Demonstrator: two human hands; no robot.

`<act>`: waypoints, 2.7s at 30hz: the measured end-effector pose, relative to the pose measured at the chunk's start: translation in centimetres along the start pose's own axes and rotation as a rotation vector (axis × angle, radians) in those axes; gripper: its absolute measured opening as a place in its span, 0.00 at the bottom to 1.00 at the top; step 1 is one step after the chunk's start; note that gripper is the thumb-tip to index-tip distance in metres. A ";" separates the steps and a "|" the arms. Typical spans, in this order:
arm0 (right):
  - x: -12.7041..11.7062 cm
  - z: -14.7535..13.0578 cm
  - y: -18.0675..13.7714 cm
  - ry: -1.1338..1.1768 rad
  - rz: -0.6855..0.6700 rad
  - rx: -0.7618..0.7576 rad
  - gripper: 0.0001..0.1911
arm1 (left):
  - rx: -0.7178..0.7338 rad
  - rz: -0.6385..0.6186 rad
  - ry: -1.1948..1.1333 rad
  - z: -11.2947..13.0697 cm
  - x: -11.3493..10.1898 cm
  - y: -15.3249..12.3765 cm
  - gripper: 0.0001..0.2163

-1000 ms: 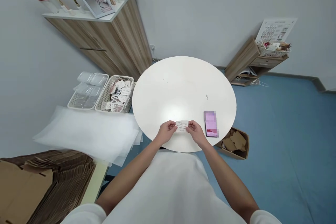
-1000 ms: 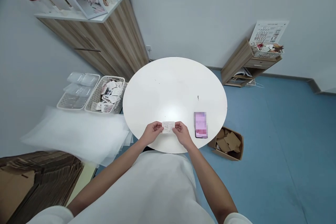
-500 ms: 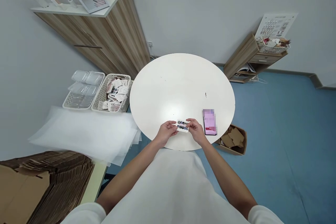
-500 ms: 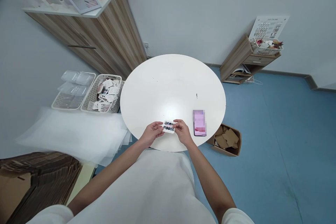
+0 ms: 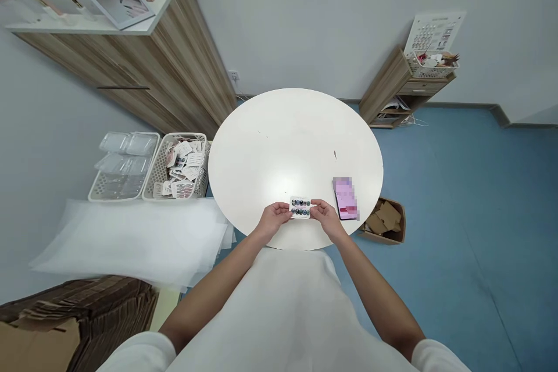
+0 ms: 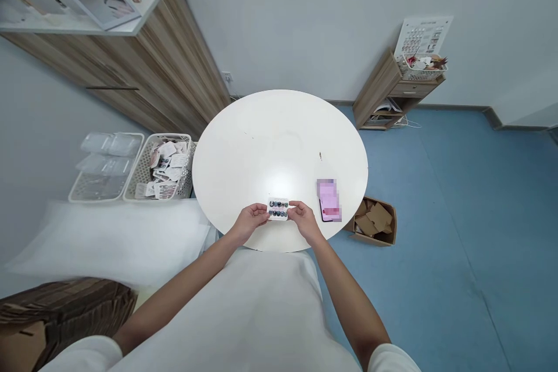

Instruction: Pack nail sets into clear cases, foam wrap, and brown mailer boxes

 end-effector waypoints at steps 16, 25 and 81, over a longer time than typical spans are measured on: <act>-0.3 1.9 0.9 -0.047 0.056 -0.015 0.20 | 0.198 -0.210 0.533 -0.5 -0.7 -0.7 0.36; 0.3 0.9 0.4 -0.019 0.007 0.017 0.19 | 0.352 -0.354 0.915 1.1 -1.0 0.0 0.41; 2.8 0.2 2.1 -0.757 -0.138 -0.242 0.37 | 0.380 -0.011 0.803 1.0 -2.9 -1.1 0.28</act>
Point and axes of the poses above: each hand's wrist, its own y-axis towards the middle knuckle, its own x-axis out of the palm, z = x × y, the point moved 3 cm from there along y, towards the middle knuckle, and after that the axes turned 7 degrees about x, right-handed, at the moved point
